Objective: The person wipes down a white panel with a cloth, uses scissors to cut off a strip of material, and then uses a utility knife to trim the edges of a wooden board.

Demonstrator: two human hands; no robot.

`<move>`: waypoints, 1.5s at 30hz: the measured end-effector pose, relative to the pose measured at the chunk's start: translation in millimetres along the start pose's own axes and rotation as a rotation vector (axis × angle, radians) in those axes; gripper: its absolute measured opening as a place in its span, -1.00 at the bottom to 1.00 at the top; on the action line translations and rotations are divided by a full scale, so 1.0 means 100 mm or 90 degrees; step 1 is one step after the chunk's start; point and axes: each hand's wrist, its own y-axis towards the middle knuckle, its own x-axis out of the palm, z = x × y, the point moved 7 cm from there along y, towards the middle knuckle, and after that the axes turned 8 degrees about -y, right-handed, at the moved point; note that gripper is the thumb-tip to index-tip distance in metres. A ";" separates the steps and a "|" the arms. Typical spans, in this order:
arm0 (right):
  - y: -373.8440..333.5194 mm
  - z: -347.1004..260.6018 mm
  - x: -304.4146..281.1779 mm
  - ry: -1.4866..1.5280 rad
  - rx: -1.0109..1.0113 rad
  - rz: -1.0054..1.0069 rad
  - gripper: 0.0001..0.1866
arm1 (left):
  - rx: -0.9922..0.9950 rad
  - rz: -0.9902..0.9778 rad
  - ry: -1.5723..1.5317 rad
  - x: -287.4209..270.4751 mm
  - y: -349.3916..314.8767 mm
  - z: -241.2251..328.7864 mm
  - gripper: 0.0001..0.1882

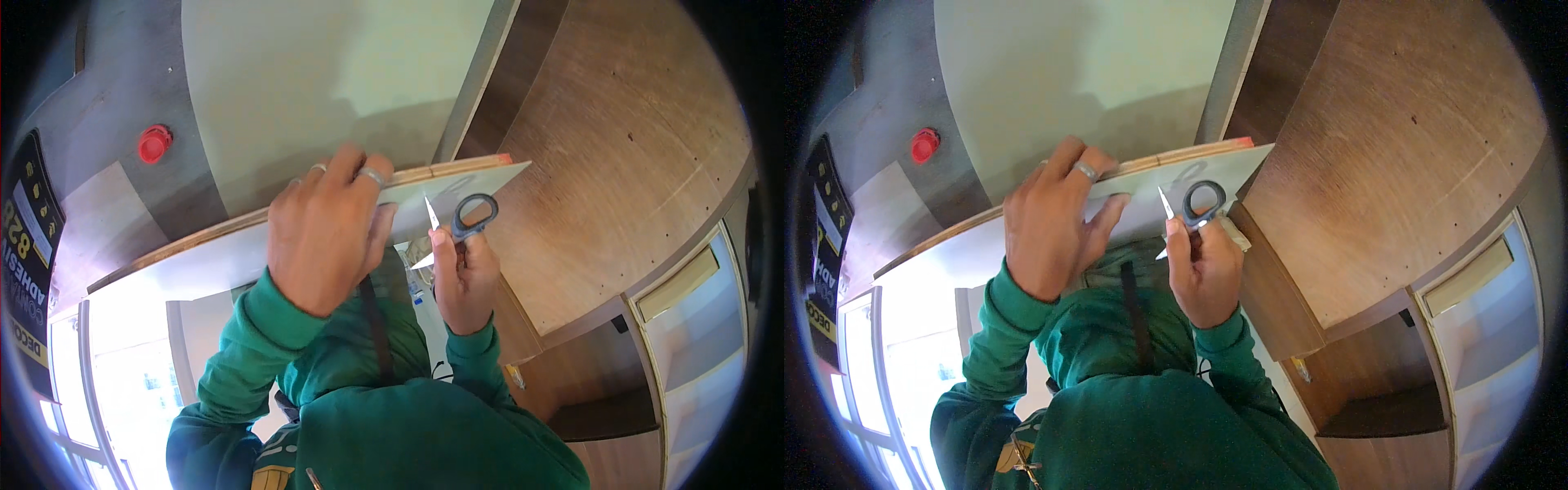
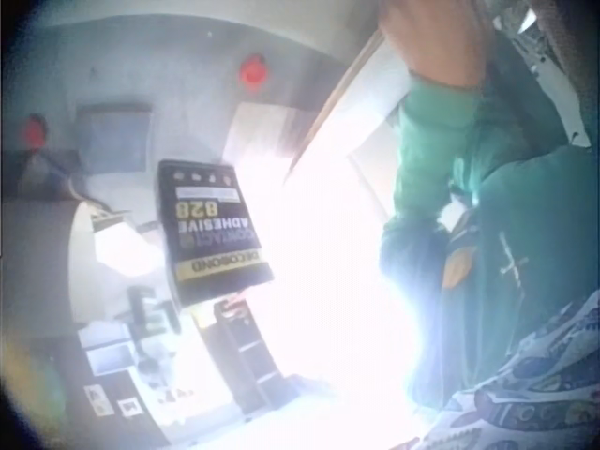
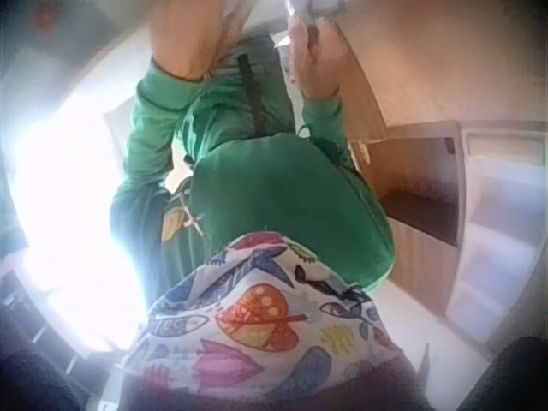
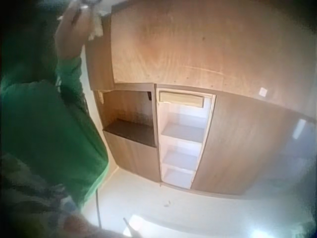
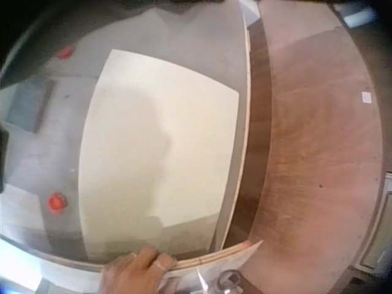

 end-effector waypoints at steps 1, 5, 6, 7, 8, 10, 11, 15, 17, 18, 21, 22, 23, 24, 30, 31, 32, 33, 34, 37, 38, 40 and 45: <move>0.03 0.00 0.02 -0.006 -0.002 -0.004 -0.89 | 0.002 0.005 0.003 0.00 0.02 -0.02 -0.68; 0.32 -0.20 0.08 -0.088 -0.006 -0.050 -0.85 | 0.031 0.028 0.004 0.06 0.18 -0.17 -0.68; 0.40 -0.21 0.10 -0.104 -0.008 -0.053 -0.84 | 0.049 0.036 -0.008 0.09 0.25 -0.24 -0.67; 0.49 -0.22 0.14 -0.122 -0.014 -0.058 -0.83 | 0.065 0.048 -0.020 0.10 0.32 -0.29 -0.67; 0.57 -0.22 0.18 -0.139 -0.020 -0.062 -0.82 | 0.072 0.052 0.004 0.10 0.37 -0.34 -0.66; 0.75 -0.14 0.26 -0.196 -0.059 -0.058 -0.79 | 0.085 0.058 0.051 0.12 0.50 -0.44 -0.65; 0.82 -0.12 0.29 -0.225 -0.079 -0.057 -0.77 | 0.106 0.073 0.065 0.12 0.55 -0.47 -0.65; 0.94 -0.15 0.37 -0.283 -0.045 -0.086 -0.74 | 0.123 0.090 0.107 0.15 0.60 -0.54 -0.64; 0.95 -0.17 0.37 -0.280 -0.041 -0.095 -0.73 | 0.107 0.078 0.123 0.16 0.56 -0.56 -0.63; 0.95 -0.20 0.36 -0.299 -0.043 -0.096 -0.73 | 0.103 0.072 0.131 0.16 0.54 -0.55 -0.61; 0.98 -0.24 0.35 -0.346 -0.059 -0.090 -0.72 | 0.148 0.212 0.100 -0.05 0.47 -0.41 -0.55; 1.00 -0.21 0.36 -0.355 -0.071 -0.079 -0.72 | 0.177 0.285 0.079 -0.18 0.42 -0.34 -0.52; 1.01 -0.20 0.35 -0.363 -0.084 -0.068 -0.71 | 0.189 0.292 0.045 -0.27 0.41 -0.32 -0.50; 1.02 -0.19 0.35 -0.353 -0.077 -0.077 -0.71 | 0.194 0.299 0.011 -0.37 0.40 -0.32 -0.48; 1.02 -0.35 0.32 -0.402 -0.089 -0.086 -0.69 | 0.144 0.274 0.046 -0.33 0.26 -0.64 -0.46; 1.03 -0.38 0.34 -0.410 -0.095 -0.092 -0.69 | 0.142 0.264 0.054 -0.29 0.26 -0.67 -0.47; 1.04 -0.40 0.35 -0.418 -0.100 -0.098 -0.69 | 0.141 0.266 0.061 -0.26 0.27 -0.69 -0.48; 1.04 -0.40 0.36 -0.428 -0.099 -0.099 -0.69 | 0.139 0.265 0.069 -0.25 0.28 -0.69 -0.48; 1.05 -0.40 0.36 -0.438 -0.098 -0.100 -0.69 | 0.137 0.264 0.077 -0.24 0.28 -0.70 -0.49; 1.07 -0.38 0.37 -0.443 -0.116 -0.104 -0.69 | 0.137 0.265 0.078 -0.23 0.30 -0.71 -0.48; 1.08 -0.39 0.38 -0.440 -0.126 -0.105 -0.69 | 0.133 0.268 0.076 -0.23 0.30 -0.72 -0.49; 1.10 -0.43 0.38 -0.490 -0.137 -0.124 -0.70 | 0.129 0.273 0.069 -0.22 0.29 -0.70 -0.50; 1.23 -0.48 0.40 -0.549 -0.214 -0.156 -0.71 | 0.120 0.272 0.070 -0.22 0.30 -0.70 -0.56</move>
